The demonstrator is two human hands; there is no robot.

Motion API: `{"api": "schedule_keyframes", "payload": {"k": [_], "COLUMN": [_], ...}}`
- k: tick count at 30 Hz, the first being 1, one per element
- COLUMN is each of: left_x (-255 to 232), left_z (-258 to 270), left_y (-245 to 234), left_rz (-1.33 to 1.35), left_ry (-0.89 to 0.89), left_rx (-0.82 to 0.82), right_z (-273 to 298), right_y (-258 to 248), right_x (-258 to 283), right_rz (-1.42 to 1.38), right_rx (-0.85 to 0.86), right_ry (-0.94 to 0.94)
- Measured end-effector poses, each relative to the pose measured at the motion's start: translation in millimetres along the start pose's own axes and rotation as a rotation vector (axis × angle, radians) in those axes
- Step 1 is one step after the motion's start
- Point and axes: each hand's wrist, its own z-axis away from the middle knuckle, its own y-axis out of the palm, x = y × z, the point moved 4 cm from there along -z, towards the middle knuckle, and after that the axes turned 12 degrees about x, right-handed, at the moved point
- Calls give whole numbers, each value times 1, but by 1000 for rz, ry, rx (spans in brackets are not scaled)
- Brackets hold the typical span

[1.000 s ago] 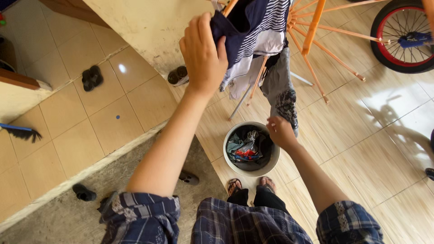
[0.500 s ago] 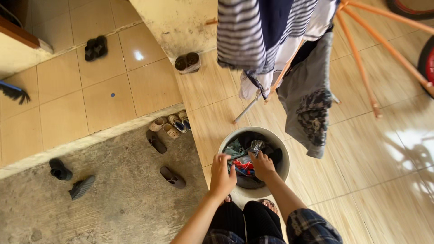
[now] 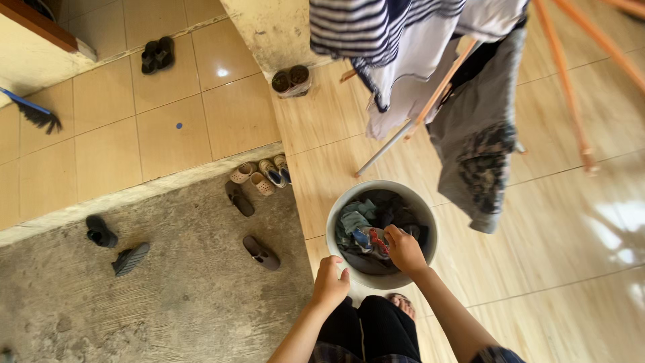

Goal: The person takes wet clothes from a metal basin and hangs them on a rotating indoor drying rack. They handle items one by one, including socks, underwear, and shirts, placing them on the wooden arms of the rack.

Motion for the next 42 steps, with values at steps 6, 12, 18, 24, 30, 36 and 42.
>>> {"api": "schedule_keyframes", "payload": {"k": [6, 12, 18, 24, 30, 36, 42], "left_x": [-119, -209, -243, -294, -320, -340, -407], "left_z": [25, 55, 57, 52, 54, 56, 127], "left_y": [-25, -48, -53, -103, -128, -149, -209], "left_rz": [-45, 622, 1145, 1539, 1441, 1062, 323], "left_ry": [-88, -29, -196, -179, -133, -119, 345], "left_rx": [269, 372, 308, 310, 412, 253, -281], "right_z": [71, 114, 113, 154, 211, 203, 176], "right_y": [-139, -220, -282, -355, -366, -364, -365], "right_x": [121, 216, 245, 258, 275, 296, 360], "right_rz": [-578, -1410, -1007, -534, -615, -341, -152], "right_rx": [-23, 134, 206, 18, 192, 27, -86], "right_ry": [-85, -94, -97, -158, -428, -392, -468]}}
